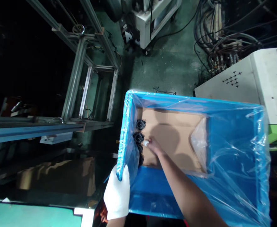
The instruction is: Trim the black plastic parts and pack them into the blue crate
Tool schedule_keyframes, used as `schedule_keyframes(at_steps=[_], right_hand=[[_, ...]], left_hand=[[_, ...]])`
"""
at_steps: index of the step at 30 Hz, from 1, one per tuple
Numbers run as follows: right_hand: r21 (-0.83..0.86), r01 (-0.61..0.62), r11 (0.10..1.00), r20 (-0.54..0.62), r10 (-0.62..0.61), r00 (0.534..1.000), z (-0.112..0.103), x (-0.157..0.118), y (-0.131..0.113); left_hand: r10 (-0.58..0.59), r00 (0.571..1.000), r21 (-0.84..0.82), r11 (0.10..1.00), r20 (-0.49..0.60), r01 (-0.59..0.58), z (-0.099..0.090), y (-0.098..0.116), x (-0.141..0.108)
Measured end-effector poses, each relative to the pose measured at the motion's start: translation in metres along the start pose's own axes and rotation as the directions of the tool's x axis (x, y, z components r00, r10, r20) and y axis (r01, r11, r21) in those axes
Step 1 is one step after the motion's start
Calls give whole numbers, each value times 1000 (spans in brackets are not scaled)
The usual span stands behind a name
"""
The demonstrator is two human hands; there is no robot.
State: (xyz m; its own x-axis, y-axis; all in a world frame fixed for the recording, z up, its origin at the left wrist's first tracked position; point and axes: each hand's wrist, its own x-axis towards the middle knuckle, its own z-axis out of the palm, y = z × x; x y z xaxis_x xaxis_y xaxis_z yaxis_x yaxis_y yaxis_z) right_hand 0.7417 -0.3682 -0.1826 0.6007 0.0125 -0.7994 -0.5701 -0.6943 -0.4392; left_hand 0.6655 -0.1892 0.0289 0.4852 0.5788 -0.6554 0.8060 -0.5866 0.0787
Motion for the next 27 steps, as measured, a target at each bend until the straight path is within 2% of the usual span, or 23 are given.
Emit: schedule_keyframes(at_steps=[3,5,7,11,16,23,27], right_hand=[[-3,60,998,-136,-60,989,-24,53,-28],[-17,115,993,-157,-116,981,-28,80,-47],[-38,156,987,-145,-160,976,-26,92,-60],[-107,171,979,-95,-182,979,-21,88,-63],[-229,145,963,-37,-157,987,-27,82,-62],[-375,16,927,-57,-40,998,-12,79,-88],[-383,2,924,-55,-25,998,-21,66,-101]], left_hand=[[-31,999,5,999,9,31,0,2,-1],[-39,999,5,999,12,39,0,3,-2],[-38,999,4,999,12,38,0,2,-1],[-24,1000,0,1000,11,24,0,1,0],[-10,1000,20,1000,-7,10,2,0,-2],[18,998,79,997,-65,-13,3,3,-3],[39,999,30,999,-36,-37,2,-1,-2]])
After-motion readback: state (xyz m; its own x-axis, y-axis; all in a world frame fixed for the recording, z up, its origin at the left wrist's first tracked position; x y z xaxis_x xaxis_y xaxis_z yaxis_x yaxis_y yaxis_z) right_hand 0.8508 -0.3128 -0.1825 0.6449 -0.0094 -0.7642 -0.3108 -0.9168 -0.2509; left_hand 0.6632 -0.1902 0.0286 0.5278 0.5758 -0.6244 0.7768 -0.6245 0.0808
